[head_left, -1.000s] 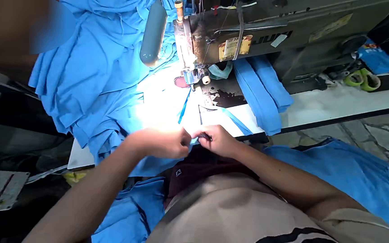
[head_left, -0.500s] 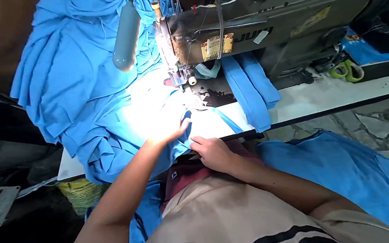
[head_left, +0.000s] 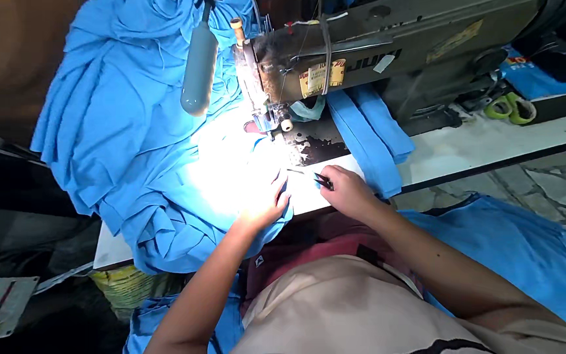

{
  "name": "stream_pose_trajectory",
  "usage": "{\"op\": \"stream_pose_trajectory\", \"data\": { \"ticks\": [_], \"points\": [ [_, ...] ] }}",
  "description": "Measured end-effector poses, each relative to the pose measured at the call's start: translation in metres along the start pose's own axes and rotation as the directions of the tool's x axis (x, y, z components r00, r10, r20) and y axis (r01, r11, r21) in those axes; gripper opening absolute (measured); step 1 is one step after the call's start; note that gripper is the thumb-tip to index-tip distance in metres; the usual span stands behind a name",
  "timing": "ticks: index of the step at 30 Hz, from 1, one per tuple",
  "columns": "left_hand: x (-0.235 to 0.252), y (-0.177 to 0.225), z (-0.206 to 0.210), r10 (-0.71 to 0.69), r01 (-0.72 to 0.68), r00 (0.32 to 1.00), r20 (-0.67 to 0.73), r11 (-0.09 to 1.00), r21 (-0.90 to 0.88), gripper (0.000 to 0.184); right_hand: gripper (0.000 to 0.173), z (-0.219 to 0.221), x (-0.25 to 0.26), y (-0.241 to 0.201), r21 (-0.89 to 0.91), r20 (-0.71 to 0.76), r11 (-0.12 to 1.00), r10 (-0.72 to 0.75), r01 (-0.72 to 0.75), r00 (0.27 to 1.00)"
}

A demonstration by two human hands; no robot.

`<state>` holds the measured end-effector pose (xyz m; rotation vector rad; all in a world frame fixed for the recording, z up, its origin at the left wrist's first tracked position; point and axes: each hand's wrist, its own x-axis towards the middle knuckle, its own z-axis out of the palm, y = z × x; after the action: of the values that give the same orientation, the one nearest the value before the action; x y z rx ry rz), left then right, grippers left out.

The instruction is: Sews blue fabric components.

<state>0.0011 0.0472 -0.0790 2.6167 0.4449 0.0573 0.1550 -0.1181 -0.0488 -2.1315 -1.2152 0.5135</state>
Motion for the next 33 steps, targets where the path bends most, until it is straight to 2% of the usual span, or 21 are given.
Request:
{"op": "stream_pose_trajectory", "data": {
  "ticks": [3, 5, 8, 10, 12, 15, 18, 19, 20, 22, 24, 26, 28, 29, 33],
  "points": [
    [-0.002, -0.001, -0.006, -0.069, 0.060, 0.992, -0.109, 0.994, -0.091, 0.040, 0.009, 0.005, -0.014, -0.011, 0.262, 0.121, 0.965, -0.041, 0.008, 0.992],
    [0.005, -0.005, -0.012, -0.136, 0.124, 0.975, -0.175, 0.989, -0.078, 0.039, 0.011, 0.012, -0.021, -0.017, 0.383, 0.219, 0.923, -0.062, -0.027, 0.974],
    [0.023, -0.008, -0.029, -0.137, 0.141, 0.981, -0.139, 0.990, 0.023, 0.042, 0.021, 0.016, -0.030, -0.030, 0.453, 0.313, 0.890, -0.115, -0.042, 0.943],
    [0.033, -0.013, -0.033, -0.065, 0.076, 0.991, -0.119, 0.993, 0.096, 0.041, 0.026, 0.013, -0.036, -0.041, 0.431, 0.341, 0.902, -0.178, 0.015, 0.923],
    [0.039, -0.019, -0.032, 0.068, -0.048, 0.990, -0.127, 0.987, 0.153, 0.043, 0.030, 0.008, -0.043, -0.050, 0.369, 0.342, 0.921, -0.261, 0.127, 0.903],
    [0.042, -0.028, -0.021, 0.258, -0.217, 0.949, -0.180, 0.951, 0.219, 0.042, 0.030, 0.009, -0.050, -0.053, 0.284, 0.306, 0.906, -0.395, 0.313, 0.866],
    [0.042, -0.028, -0.017, 0.326, -0.292, 0.923, -0.203, 0.939, 0.181, 0.036, 0.029, 0.011, -0.049, -0.047, 0.287, 0.281, 0.862, -0.494, 0.419, 0.823],
    [0.041, -0.029, -0.015, 0.360, -0.324, 0.901, -0.240, 0.929, 0.178, 0.034, 0.026, 0.013, -0.047, -0.044, 0.309, 0.217, 0.853, -0.495, 0.422, 0.842],
    [0.040, -0.029, -0.012, 0.384, -0.343, 0.880, -0.280, 0.921, 0.184, 0.033, 0.022, 0.017, -0.044, -0.040, 0.324, 0.120, 0.860, -0.451, 0.395, 0.884],
    [0.036, -0.031, -0.007, 0.386, -0.351, 0.848, -0.364, 0.923, 0.159, 0.033, 0.020, 0.021, -0.028, -0.032, 0.387, -0.036, 0.891, -0.244, 0.238, 0.969],
    [0.032, -0.028, -0.006, 0.340, -0.316, 0.851, -0.399, 0.940, 0.127, 0.030, 0.021, 0.025, -0.005, -0.025, 0.542, -0.015, 0.840, -0.006, 0.013, 1.000],
    [0.029, -0.024, -0.007, 0.275, -0.260, 0.876, -0.396, 0.961, 0.094, 0.030, 0.022, 0.032, 0.010, -0.023, 0.676, 0.115, 0.721, 0.098, -0.150, 0.989],
    [0.027, -0.021, -0.008, 0.257, -0.248, 0.888, -0.382, 0.966, 0.074, 0.030, 0.018, 0.036, 0.014, -0.027, 0.710, 0.259, 0.653, 0.104, -0.262, 0.960],
    [0.027, -0.022, -0.008, 0.273, -0.262, 0.888, -0.371, 0.962, 0.079, 0.030, 0.016, 0.036, 0.014, -0.029, 0.684, 0.294, 0.675, 0.093, -0.277, 0.951],
    [0.029, -0.030, -0.017, 0.325, -0.283, 0.917, -0.231, 0.938, 0.199, 0.041, 0.010, 0.035, 0.003, -0.030, 0.564, 0.282, 0.812, -0.014, -0.154, 0.959]
  ]
}}
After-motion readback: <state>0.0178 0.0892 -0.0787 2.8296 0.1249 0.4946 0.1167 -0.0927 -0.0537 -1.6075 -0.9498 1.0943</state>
